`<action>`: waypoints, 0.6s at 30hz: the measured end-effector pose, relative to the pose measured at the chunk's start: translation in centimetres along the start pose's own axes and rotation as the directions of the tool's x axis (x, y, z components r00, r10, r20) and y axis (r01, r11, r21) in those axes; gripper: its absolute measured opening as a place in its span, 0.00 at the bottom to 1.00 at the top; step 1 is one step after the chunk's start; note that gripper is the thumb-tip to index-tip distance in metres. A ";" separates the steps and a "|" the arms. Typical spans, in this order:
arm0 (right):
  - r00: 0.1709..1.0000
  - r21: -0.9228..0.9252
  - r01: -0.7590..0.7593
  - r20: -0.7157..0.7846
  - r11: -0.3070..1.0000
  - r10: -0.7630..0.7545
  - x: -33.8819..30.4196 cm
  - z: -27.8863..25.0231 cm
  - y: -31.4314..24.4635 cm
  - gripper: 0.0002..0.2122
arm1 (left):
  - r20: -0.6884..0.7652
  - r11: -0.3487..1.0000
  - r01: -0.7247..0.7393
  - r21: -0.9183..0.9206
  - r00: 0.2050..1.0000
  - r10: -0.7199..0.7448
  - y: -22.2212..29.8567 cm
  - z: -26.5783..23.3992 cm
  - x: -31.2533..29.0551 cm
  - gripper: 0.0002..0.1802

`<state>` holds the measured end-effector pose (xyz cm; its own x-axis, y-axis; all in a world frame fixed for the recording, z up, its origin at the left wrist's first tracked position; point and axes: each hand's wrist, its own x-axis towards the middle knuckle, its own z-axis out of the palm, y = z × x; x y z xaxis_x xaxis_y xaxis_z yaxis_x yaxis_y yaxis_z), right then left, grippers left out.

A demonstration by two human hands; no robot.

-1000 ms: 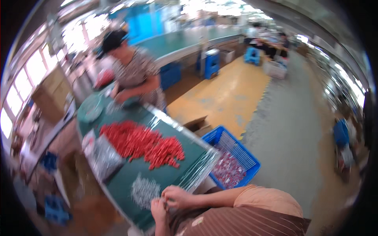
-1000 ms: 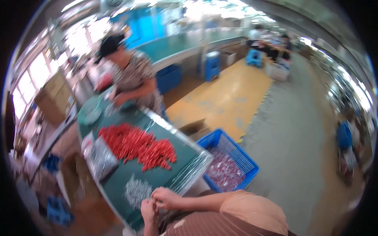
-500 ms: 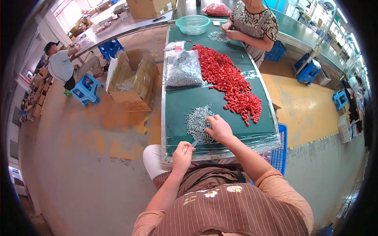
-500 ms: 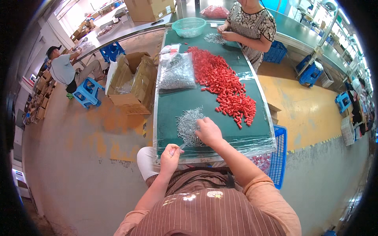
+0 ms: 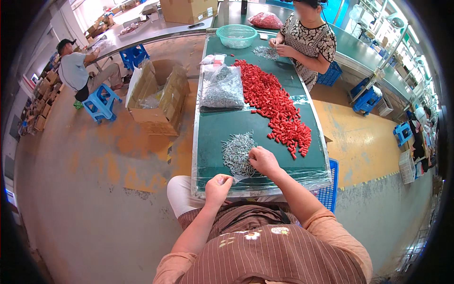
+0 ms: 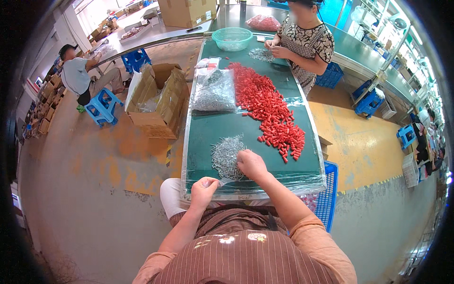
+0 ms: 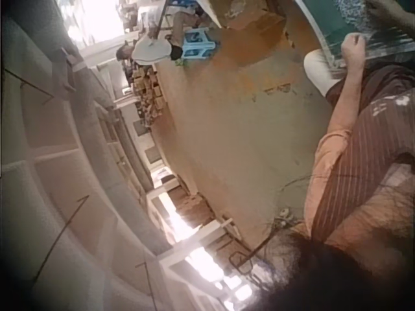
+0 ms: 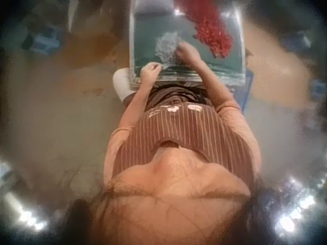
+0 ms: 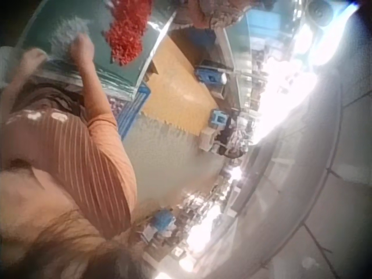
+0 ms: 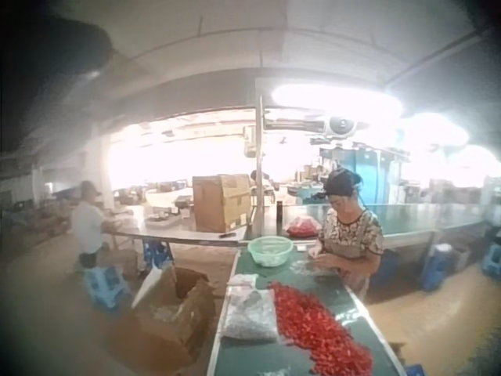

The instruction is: The person packs hardware by placing metal screws and red plastic wall anchors into small plastic bags by hand and sealing the bags.

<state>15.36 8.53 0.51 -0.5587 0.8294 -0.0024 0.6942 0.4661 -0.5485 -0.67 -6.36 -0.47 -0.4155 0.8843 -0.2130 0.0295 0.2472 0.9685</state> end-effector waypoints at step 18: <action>0.891 0.889 -0.412 0.349 0.198 0.290 -1.6 -1.8 3.1 0.11 | 0.033 0.960 -0.097 0.264 0.995 0.092 1.6 1.3 0.5 0.08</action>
<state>19.22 9.14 0.29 -0.4545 0.7671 -0.4528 -0.0363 -0.5238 -0.8511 0.38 -5.01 0.77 -0.3807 0.9159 -0.1274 0.3090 0.2558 0.9160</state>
